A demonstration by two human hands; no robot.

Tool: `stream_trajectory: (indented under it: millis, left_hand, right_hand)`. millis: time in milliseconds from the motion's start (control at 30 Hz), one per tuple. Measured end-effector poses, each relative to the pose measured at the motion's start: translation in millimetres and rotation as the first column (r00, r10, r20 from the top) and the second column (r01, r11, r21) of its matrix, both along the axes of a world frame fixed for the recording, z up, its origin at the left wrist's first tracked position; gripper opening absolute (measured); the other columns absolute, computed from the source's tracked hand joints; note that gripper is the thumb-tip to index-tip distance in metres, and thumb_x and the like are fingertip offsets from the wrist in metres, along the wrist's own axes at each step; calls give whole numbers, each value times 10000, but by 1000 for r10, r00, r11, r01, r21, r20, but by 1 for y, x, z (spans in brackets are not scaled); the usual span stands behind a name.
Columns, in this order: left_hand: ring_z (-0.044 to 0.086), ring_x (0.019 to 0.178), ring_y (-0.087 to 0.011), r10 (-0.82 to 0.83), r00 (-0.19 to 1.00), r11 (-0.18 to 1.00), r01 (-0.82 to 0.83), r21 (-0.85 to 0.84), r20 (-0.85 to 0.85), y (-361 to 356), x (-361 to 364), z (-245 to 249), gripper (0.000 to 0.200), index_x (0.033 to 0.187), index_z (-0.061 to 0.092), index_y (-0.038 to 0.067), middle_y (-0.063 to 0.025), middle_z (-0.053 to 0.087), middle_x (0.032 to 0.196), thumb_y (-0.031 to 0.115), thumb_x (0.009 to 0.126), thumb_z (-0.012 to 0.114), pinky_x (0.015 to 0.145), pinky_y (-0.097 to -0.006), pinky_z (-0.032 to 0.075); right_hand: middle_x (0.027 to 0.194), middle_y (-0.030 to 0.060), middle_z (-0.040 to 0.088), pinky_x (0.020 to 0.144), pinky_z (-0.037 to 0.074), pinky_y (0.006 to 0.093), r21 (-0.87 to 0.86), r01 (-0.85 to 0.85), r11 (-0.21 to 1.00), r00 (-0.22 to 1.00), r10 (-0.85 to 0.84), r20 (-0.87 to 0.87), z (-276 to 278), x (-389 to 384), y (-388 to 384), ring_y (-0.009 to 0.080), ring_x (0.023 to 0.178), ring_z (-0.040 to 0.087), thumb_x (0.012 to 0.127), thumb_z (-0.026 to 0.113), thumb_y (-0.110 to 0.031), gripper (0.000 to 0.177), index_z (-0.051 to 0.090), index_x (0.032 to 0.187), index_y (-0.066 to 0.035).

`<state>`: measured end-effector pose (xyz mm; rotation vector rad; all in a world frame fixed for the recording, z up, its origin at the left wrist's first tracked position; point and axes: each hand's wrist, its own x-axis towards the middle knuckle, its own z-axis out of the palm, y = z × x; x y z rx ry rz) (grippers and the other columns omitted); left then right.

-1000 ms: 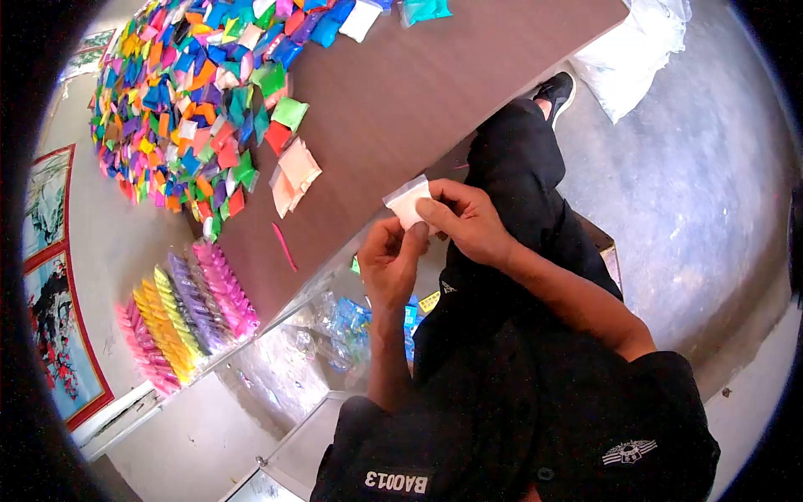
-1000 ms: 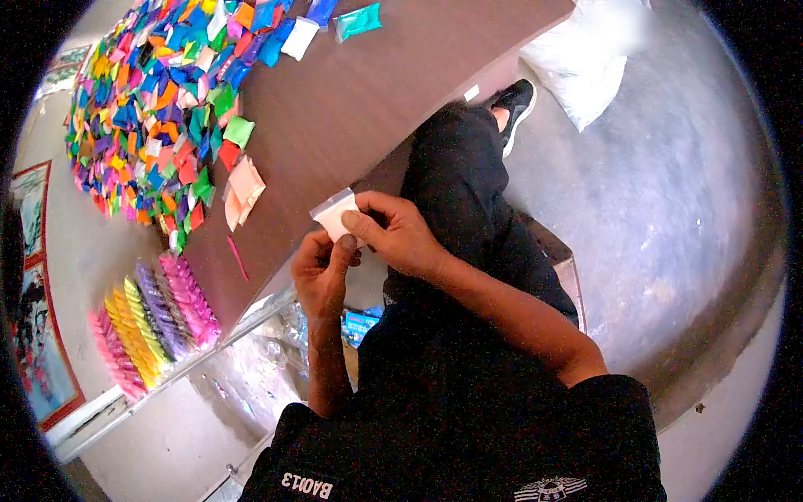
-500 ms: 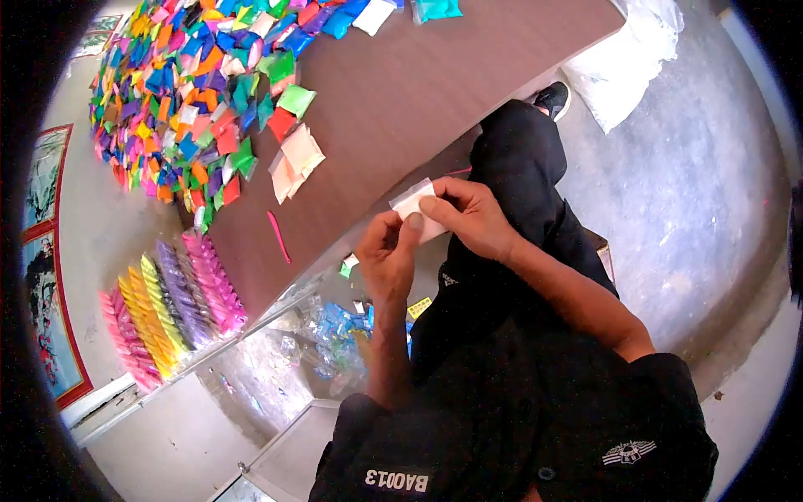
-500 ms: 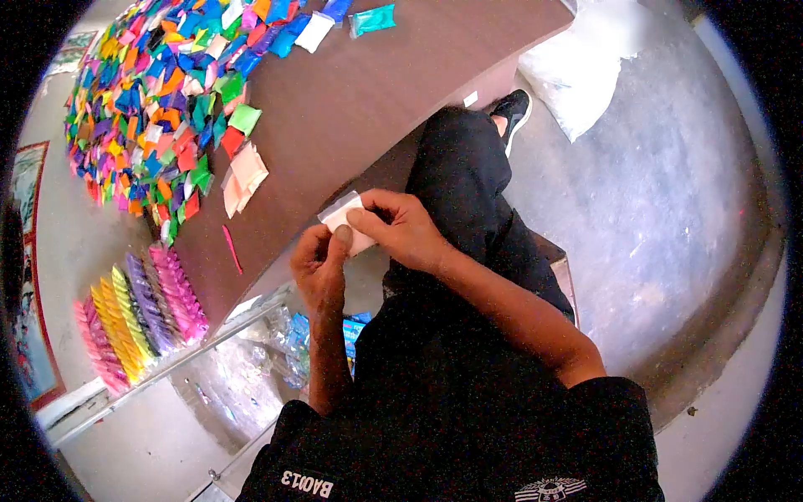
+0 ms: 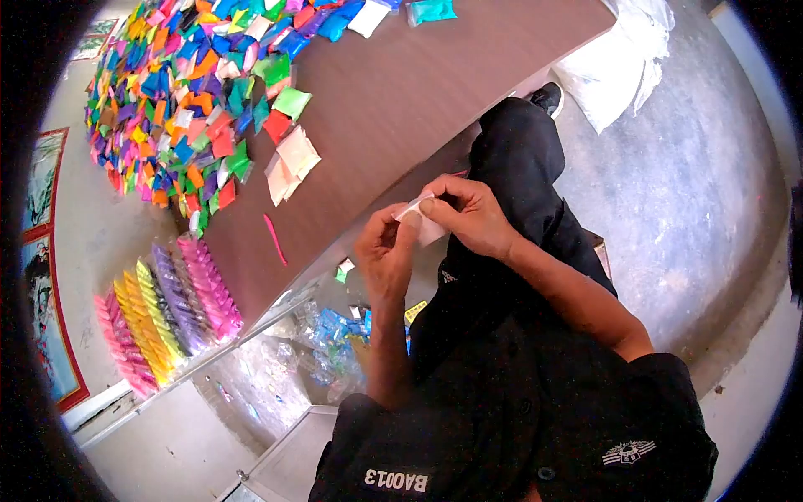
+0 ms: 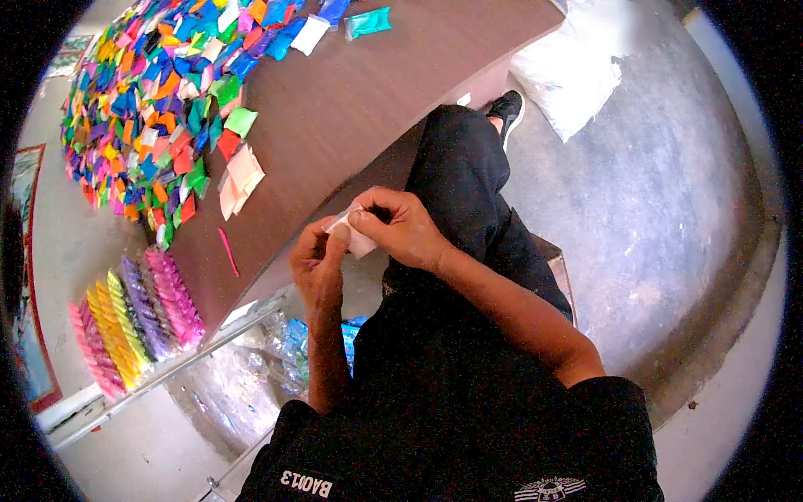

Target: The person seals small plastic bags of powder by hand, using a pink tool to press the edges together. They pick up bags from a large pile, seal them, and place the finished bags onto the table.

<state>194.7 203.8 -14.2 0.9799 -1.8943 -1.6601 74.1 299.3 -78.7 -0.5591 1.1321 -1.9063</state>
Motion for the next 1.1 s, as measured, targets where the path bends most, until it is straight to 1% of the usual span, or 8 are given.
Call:
stream_trajectory:
  millis: [333, 433, 700, 767, 900, 967, 1000, 1100]
  left_hand:
    - [593, 817, -53, 3, 1000, 1000, -4, -27, -9, -7, 5, -14, 156, 1027, 692, -2, 15, 678, 900, 149, 994, 705, 726, -215, 462]
    - [580, 794, -49, 14, 1000, 1000, -14, -11, -13, -3, 1, -10, 156, 1001, 687, 3, 23, 668, 880, 157, 995, 706, 710, -213, 450]
    - [545, 762, -41, -23, 999, 1000, 23, 15, 49, 0, -1, -14, 222, 944, 667, 2, 34, 637, 821, 214, 995, 709, 680, -217, 427]
    - [522, 752, -39, -27, 994, 997, 34, -66, 105, -3, 1, -17, 225, 921, 652, -1, 41, 612, 801, 205, 989, 709, 662, -218, 408]
    - [503, 733, -38, -36, 995, 998, 40, -46, 95, -1, -5, -10, 208, 918, 631, -2, 46, 589, 791, 182, 989, 697, 643, -225, 390]
    - [605, 859, -86, -64, 986, 998, 60, 31, 154, -3, -1, -16, 239, 1064, 694, 2, -1, 688, 957, 230, 994, 710, 757, -261, 472]
    - [605, 859, -86, -64, 986, 998, 60, 30, 155, 0, -2, -18, 239, 1064, 694, 2, -1, 688, 957, 230, 994, 710, 757, -261, 472]
    - [644, 920, -116, -51, 999, 992, 52, 118, -11, 6, -7, -23, 266, 1136, 694, -6, -28, 712, 1038, 209, 983, 726, 813, -280, 502]
  right_hand:
    - [883, -23, 656, 738, 510, 258, 38, -38, 999, 999, 37, 23, 2, 0, -1, 59, 825, 600, 992, 675, -139, 125, 695, 1021, -20]
    - [937, -30, 652, 735, 493, 234, 37, -26, 999, 999, 27, -44, 2, -3, -1, 43, 854, 593, 1014, 658, -113, 104, 697, 1032, -19]
    - [921, -7, 691, 763, 528, 260, 41, 105, 994, 994, -104, -17, 4, -4, -1, 69, 858, 623, 997, 682, -143, 152, 711, 1027, 3]
    - [923, -5, 690, 765, 527, 258, 50, 76, 996, 997, -78, 28, 5, -5, 0, 69, 859, 622, 999, 683, -145, 155, 712, 1031, 3]
    - [923, -6, 688, 762, 523, 253, 68, 37, 997, 998, -40, 48, 9, -9, 1, 66, 856, 617, 999, 682, -143, 154, 713, 1037, 2]
    - [918, -9, 685, 756, 522, 251, 63, 60, 996, 998, -61, 20, 7, -8, 0, 64, 852, 616, 1000, 681, -144, 153, 711, 1036, 2]
    - [912, -12, 682, 751, 520, 250, 58, 80, 995, 997, -79, -8, 5, -6, -1, 61, 848, 615, 1000, 680, -144, 152, 710, 1035, 1]
    - [904, -18, 679, 734, 515, 249, 31, 84, 996, 996, -84, -1, 2, -6, -1, 58, 829, 611, 997, 681, -147, 149, 711, 1021, -3]
